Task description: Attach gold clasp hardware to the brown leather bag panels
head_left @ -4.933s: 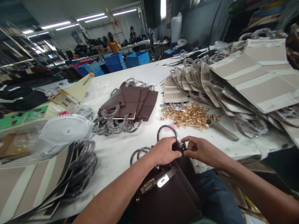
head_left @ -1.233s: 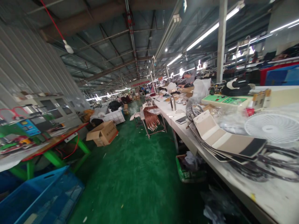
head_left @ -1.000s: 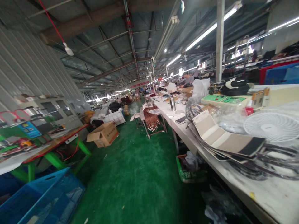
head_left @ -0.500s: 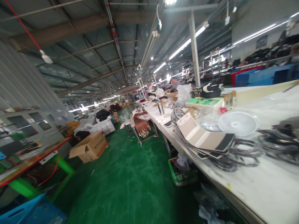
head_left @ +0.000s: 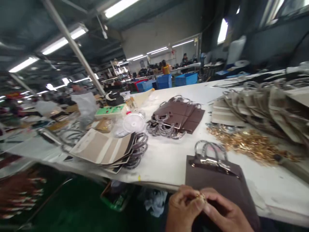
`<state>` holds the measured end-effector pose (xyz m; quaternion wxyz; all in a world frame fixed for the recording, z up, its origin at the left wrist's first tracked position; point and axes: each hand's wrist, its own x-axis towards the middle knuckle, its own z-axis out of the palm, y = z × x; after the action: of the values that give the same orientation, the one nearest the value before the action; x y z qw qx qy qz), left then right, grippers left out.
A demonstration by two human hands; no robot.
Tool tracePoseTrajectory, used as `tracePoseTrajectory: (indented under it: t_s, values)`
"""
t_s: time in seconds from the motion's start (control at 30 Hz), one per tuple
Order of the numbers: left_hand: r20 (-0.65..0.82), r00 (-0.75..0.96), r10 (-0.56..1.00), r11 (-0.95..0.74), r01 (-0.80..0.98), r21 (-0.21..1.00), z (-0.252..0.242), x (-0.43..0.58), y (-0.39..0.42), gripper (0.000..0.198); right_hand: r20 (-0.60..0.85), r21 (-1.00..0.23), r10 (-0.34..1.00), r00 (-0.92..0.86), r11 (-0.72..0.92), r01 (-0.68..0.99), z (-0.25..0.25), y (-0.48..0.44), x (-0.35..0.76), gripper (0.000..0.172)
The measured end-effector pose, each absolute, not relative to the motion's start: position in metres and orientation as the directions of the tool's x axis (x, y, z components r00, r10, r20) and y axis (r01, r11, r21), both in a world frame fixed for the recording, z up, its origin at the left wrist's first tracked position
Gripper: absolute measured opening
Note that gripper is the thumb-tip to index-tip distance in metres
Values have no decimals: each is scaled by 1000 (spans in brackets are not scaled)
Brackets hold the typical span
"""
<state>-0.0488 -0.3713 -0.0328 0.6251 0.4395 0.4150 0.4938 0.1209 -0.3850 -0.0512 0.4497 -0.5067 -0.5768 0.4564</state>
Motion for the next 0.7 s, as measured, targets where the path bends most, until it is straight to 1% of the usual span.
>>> tracePoseTrajectory:
  t_s: [0.07,0.1,0.17,0.2,0.27,0.3,0.33,0.4,0.47,0.5,0.53,0.57,0.63,0.7]
  values:
    - [-43,148,988,83,-272,959,-38,-45,-366,36,45,-998,997,-61,48,40,-45,-384,122,33]
    - [-28,156,987,64,-235,970,-39,-45,-363,36,35,-999,999,-12,35,36,-42,-381,123,32]
    - [4,133,991,4,-62,998,-39,-46,-353,38,10,-992,996,86,-1,123,-38,-373,128,32]
    - [17,94,995,-22,55,998,-40,-47,-344,43,2,-981,993,122,-22,193,-36,-367,132,32]
    - [19,2,1000,-19,269,963,-43,-47,-322,59,19,-944,982,187,-44,328,-34,-355,140,33]
    - [-6,-20,1000,13,327,945,-46,-45,-310,68,46,-925,976,213,-39,377,-34,-348,144,33]
    - [-43,-13,999,45,352,935,-49,-43,-297,75,75,-912,970,231,-27,410,-34,-343,146,32]
    - [-101,53,993,76,362,929,-54,-36,-275,84,127,-906,960,250,9,424,-33,-333,146,31]
    - [-121,87,989,81,370,925,-58,-27,-258,88,170,-922,961,218,76,381,-30,-328,142,29]
    - [-120,79,990,83,365,927,-58,-23,-251,90,191,-930,966,173,122,348,-29,-325,140,27]
    - [-122,67,990,91,347,933,-59,-19,-246,90,214,-934,970,111,170,314,-27,-323,138,24]
    - [-129,63,990,103,316,943,-59,-15,-242,85,241,-932,969,47,218,289,-26,-321,137,21]
    - [-140,89,986,117,228,967,-58,-11,-237,63,297,-908,954,-39,295,297,-25,-316,142,16]
    - [-141,128,982,122,147,982,-56,-8,-234,40,359,-850,932,-40,345,397,-28,-311,155,12]
